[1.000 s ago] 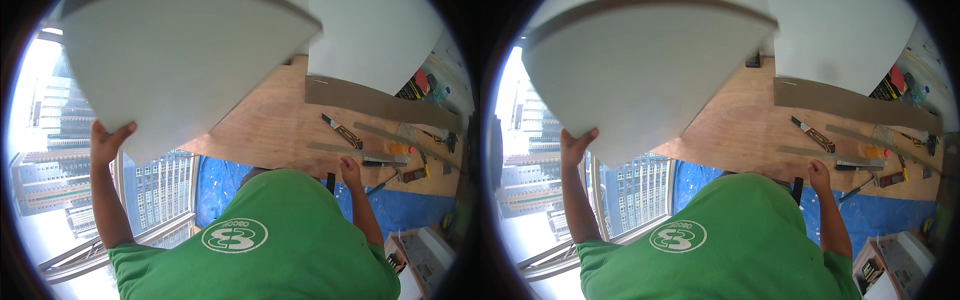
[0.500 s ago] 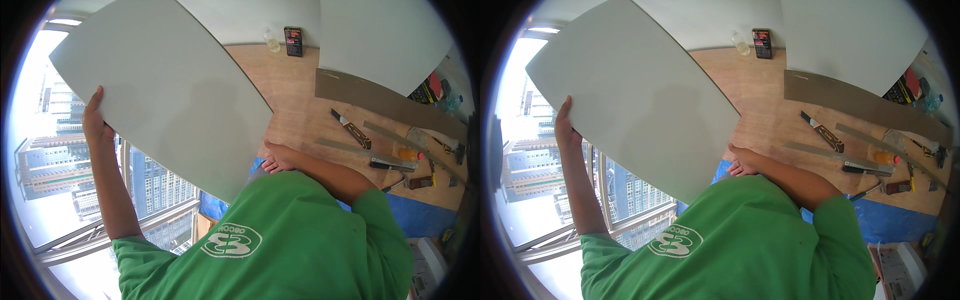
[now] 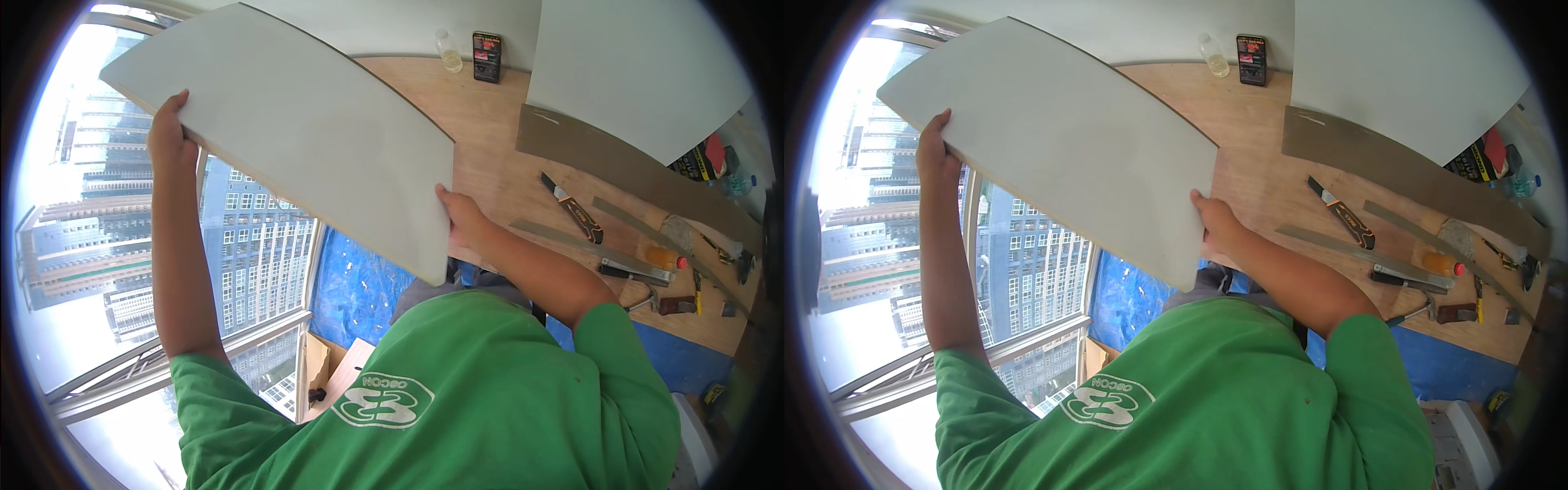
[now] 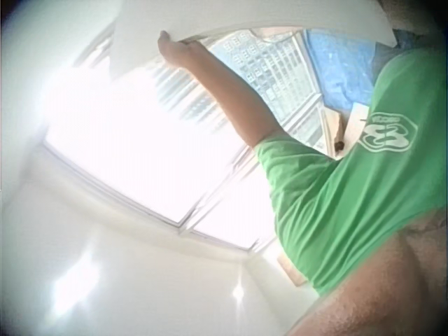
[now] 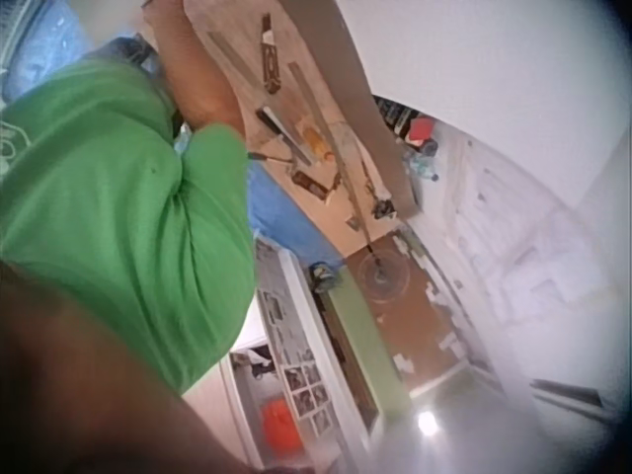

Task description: The person cuts a white laminated board using a utility knife and a metal ruler, then files the edges with a hand file and taps the board with a hammer. The person flips the board and repeats cutting and filing on the opposite side.

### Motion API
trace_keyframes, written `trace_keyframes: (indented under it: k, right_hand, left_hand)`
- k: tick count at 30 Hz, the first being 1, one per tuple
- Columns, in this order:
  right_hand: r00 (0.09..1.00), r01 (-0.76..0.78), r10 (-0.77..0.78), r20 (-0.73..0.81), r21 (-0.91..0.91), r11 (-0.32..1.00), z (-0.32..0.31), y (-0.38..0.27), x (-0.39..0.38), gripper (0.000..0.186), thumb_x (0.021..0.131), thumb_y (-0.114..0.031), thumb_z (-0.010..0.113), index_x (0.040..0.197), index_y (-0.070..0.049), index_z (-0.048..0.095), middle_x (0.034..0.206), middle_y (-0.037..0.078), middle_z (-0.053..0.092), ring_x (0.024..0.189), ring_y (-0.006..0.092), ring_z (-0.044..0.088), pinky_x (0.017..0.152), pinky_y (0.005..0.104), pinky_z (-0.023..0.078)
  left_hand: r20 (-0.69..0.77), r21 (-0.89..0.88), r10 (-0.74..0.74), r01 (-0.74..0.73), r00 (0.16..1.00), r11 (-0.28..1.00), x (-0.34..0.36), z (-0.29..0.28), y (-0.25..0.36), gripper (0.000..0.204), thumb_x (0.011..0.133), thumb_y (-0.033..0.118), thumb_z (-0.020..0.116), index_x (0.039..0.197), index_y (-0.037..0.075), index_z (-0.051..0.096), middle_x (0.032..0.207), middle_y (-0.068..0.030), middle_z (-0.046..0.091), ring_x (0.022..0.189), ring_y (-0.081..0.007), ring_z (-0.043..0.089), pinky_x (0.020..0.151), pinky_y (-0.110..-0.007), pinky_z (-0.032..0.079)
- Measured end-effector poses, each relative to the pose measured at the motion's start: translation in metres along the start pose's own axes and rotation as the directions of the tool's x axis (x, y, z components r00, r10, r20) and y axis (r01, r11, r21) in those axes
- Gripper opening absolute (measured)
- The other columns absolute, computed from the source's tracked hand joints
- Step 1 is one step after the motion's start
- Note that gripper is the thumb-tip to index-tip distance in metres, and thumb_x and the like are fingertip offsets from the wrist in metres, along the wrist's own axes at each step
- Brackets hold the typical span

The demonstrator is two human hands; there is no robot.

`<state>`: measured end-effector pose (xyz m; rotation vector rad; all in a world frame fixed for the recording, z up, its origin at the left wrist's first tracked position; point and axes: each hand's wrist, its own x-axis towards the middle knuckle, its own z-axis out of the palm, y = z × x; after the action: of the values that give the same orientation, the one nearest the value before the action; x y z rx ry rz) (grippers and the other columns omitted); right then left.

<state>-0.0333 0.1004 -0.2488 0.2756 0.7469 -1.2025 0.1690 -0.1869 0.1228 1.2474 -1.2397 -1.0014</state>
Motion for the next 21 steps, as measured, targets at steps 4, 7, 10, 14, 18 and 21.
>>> trace_keyframes:
  k: [4,7,10,14,18,21]
  right_hand:
    - [0.996,0.056,-0.067,-0.065,-0.168,0.984,-0.006,-0.044,-0.028,0.047,0.108,-0.032,0.058,0.137,0.005,0.055,0.129,0.018,0.067,0.116,0.0289,0.067,0.097,0.0457,0.058]
    - [0.982,0.124,-0.163,-0.094,-0.334,0.935,-0.014,-0.073,-0.077,0.044,0.108,-0.03,0.058,0.134,0.005,0.059,0.127,0.018,0.068,0.112,0.026,0.069,0.094,0.0432,0.059]
    - [0.944,0.272,-0.331,0.005,-0.582,0.766,-0.016,-0.093,-0.113,0.041,0.107,-0.028,0.059,0.136,0.001,0.061,0.12,0.016,0.071,0.105,0.0214,0.07,0.088,0.0402,0.059]
    - [0.969,0.04,-0.182,-0.167,-0.623,0.781,-0.016,-0.105,-0.15,0.029,0.104,-0.038,0.06,0.108,-0.01,0.064,0.08,0.009,0.063,0.067,0.019,0.062,0.06,0.0386,0.052]
    - [0.96,-0.092,-0.073,-0.271,-0.548,0.832,-0.016,-0.097,-0.179,0.033,0.101,-0.046,0.061,0.094,-0.014,0.062,0.06,0.004,0.052,0.049,0.0182,0.051,0.046,0.036,0.042]
    - [0.951,-0.106,-0.029,-0.308,-0.412,0.905,-0.018,-0.085,-0.189,0.03,0.099,-0.042,0.068,0.09,-0.015,0.063,0.058,0.001,0.049,0.045,0.015,0.048,0.044,0.0336,0.04]
  left_hand:
    - [0.08,0.109,-0.094,0.085,0.992,0.99,0.02,0.007,-0.004,0.052,0.09,0.008,0.072,0.132,-0.013,0.051,0.124,-0.0207,0.062,0.109,-0.0323,0.068,0.095,-0.041,0.059]
    - [0.14,0.237,-0.171,0.135,0.975,0.962,0.023,0.005,-0.003,0.049,0.089,0.013,0.074,0.129,-0.009,0.054,0.12,-0.0197,0.063,0.105,-0.0314,0.069,0.09,-0.043,0.063]
    - [0.15,0.341,-0.277,0.214,0.949,0.915,0.019,0.002,-0.008,0.043,0.09,0.017,0.074,0.123,-0.005,0.057,0.113,-0.0196,0.065,0.1,-0.0309,0.071,0.086,-0.044,0.066]
    - [0.16,0.385,-0.389,0.306,0.907,0.871,0.011,-0.004,-0.028,0.032,0.09,0.019,0.073,0.11,-0.003,0.062,0.101,-0.0203,0.07,0.089,-0.0322,0.075,0.082,-0.044,0.067]
    - [0.126,0.405,-0.482,0.398,0.867,0.823,0.002,-0.012,-0.055,0.028,0.09,0.019,0.073,0.104,-0.004,0.065,0.095,-0.0214,0.073,0.079,-0.0332,0.076,0.076,-0.045,0.068]
    - [0.072,0.424,-0.504,0.431,0.861,0.797,-0.003,-0.014,-0.075,0.027,0.089,0.018,0.073,0.103,-0.004,0.066,0.095,-0.0223,0.074,0.077,-0.0334,0.077,0.072,-0.046,0.067]
